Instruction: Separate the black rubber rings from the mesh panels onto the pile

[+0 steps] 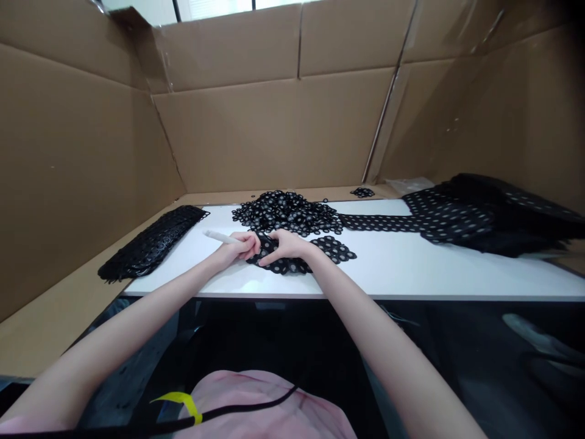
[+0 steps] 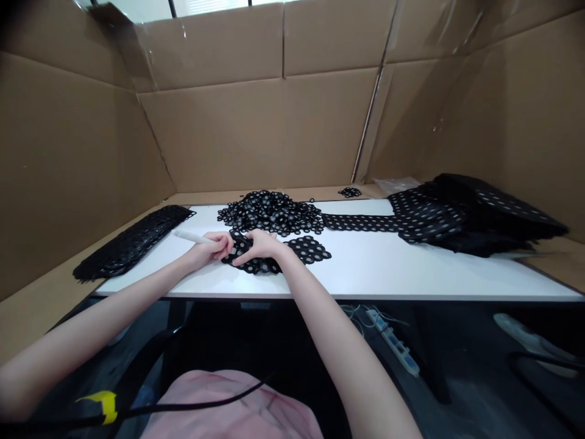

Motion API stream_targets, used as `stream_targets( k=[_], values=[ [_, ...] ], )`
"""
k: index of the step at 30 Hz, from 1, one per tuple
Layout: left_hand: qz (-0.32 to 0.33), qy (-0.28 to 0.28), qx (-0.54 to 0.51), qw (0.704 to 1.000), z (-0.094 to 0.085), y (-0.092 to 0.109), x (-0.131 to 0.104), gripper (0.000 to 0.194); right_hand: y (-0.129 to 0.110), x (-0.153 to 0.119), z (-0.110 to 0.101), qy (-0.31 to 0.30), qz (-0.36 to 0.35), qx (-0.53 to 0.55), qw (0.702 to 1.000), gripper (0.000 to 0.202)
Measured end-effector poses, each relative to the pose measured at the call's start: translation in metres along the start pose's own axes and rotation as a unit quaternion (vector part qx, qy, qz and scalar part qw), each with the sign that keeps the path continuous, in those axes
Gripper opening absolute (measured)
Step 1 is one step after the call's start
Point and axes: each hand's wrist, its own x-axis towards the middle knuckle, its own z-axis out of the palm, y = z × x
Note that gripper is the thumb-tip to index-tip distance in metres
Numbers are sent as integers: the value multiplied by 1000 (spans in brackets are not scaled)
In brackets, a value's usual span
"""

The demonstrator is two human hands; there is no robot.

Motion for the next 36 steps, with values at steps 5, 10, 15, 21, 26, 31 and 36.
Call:
stream_targets(
  k=[5, 10, 15, 21, 26, 31, 36],
  values=[
    [25, 10, -10, 1000, 2, 1, 0, 42, -5, -3, -1, -26, 10, 36, 999, 49],
    [8, 11, -48, 999, 3, 5, 0, 44, -3, -1, -1, -42, -7, 83, 996, 43],
    [-16, 36, -82, 996, -2, 3, -2, 44, 0, 2, -1, -62, -3, 95, 994, 36],
    [-29, 19, -68, 997, -2, 5, -2, 45, 3, 4, 1, -51, -17, 95, 994, 37],
    [-29, 9, -53, 998, 1, 5, -3, 45, 3, 4, 2, -45, -27, 87, 995, 39],
    [-34, -10, -9, 999, 3, 7, -9, 44, 2, 4, 2, -46, -32, 82, 995, 40],
    [-39, -21, 4, 999, 3, 11, -13, 42, 2, 5, 2, -51, -31, 73, 996, 41]
  ],
)
